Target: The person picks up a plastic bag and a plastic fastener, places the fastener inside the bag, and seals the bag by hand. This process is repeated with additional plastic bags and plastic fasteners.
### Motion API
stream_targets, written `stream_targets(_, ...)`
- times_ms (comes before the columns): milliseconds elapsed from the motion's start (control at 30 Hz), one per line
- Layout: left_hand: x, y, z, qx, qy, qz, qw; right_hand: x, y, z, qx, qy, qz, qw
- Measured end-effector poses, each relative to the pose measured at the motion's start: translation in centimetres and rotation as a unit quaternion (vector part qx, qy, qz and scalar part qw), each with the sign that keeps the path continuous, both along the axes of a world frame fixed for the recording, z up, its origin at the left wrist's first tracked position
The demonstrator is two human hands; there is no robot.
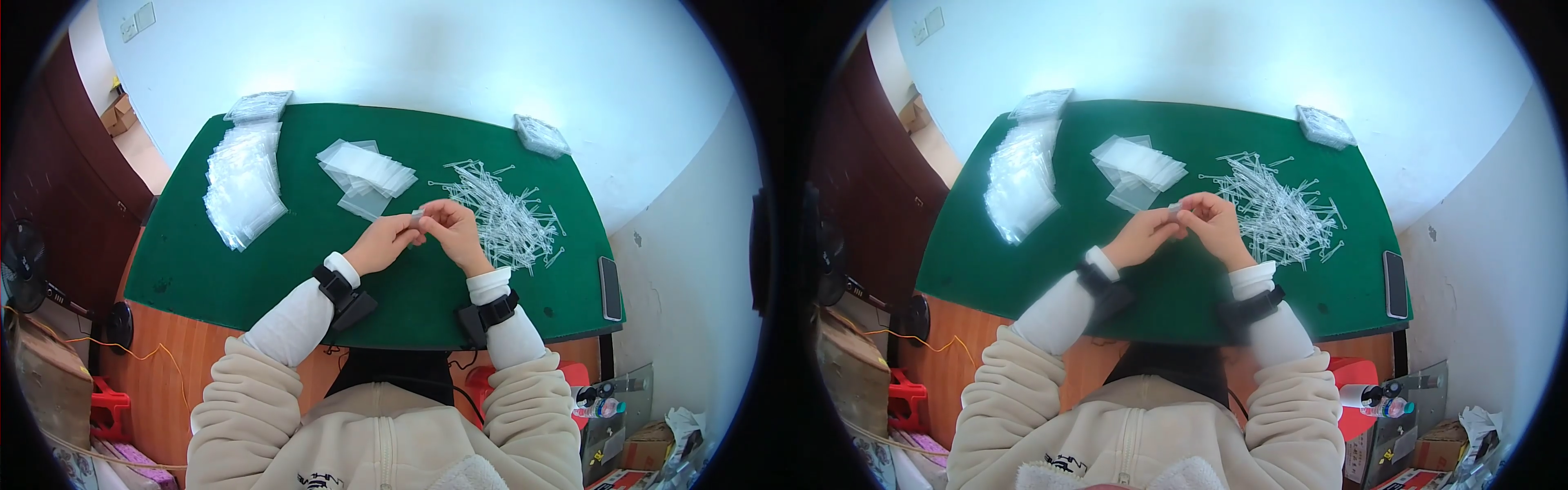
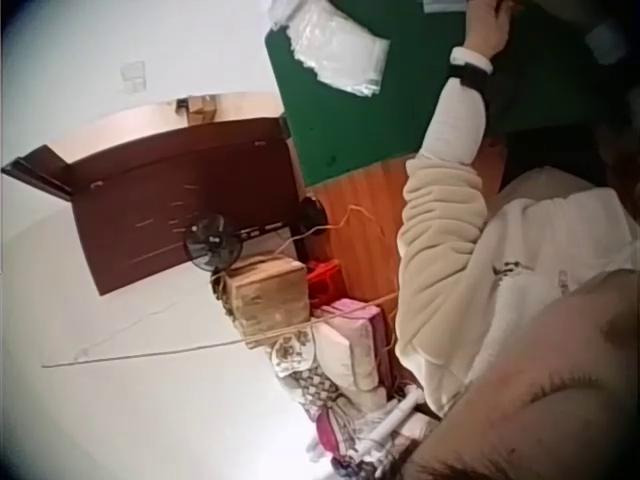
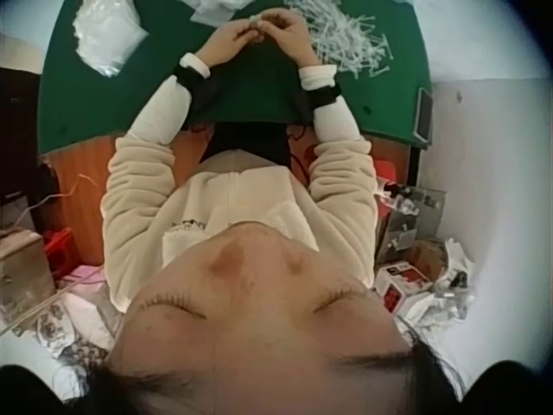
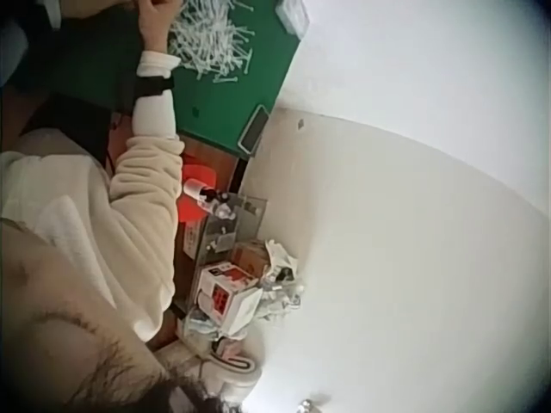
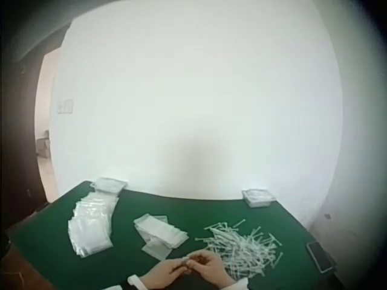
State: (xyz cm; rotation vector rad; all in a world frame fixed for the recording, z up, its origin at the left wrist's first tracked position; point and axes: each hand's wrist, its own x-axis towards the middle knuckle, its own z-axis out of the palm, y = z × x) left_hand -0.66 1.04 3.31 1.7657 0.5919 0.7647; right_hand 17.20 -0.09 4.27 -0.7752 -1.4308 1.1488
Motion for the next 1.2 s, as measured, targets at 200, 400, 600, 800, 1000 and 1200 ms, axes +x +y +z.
stream_targets(200,-1.7,-1.1,1.1,0.121,0.037,0.104,0.986,-1.9,-0.3,0.8,0.042,-0.096,0.011,0.994)
stream_targets(400,-5.8,-1.6,2.8,0.139,-0.013,0.167,0.976,-5.6,-1.2,2.3,0.03,-0.076,-0.033,0.996)
stream_targets(600,-13.1,2.2,4.2,0.044,-0.203,0.355,0.912,-12.5,3.9,4.2,0.222,-0.39,-0.13,0.884)
stream_targets(800,-16.3,3.5,5.0,-0.061,-0.382,0.443,0.809,-20.5,8.7,4.3,0.287,-0.455,-0.231,0.811)
stream_targets(1000,-17.3,3.6,6.0,-0.063,-0.365,0.433,0.821,-22.7,9.5,4.8,0.224,-0.535,-0.216,0.785)
stream_targets(1200,-16.9,3.5,5.9,-0.054,-0.373,0.41,0.831,-21.5,8.7,5.4,0.314,-0.483,-0.239,0.782)
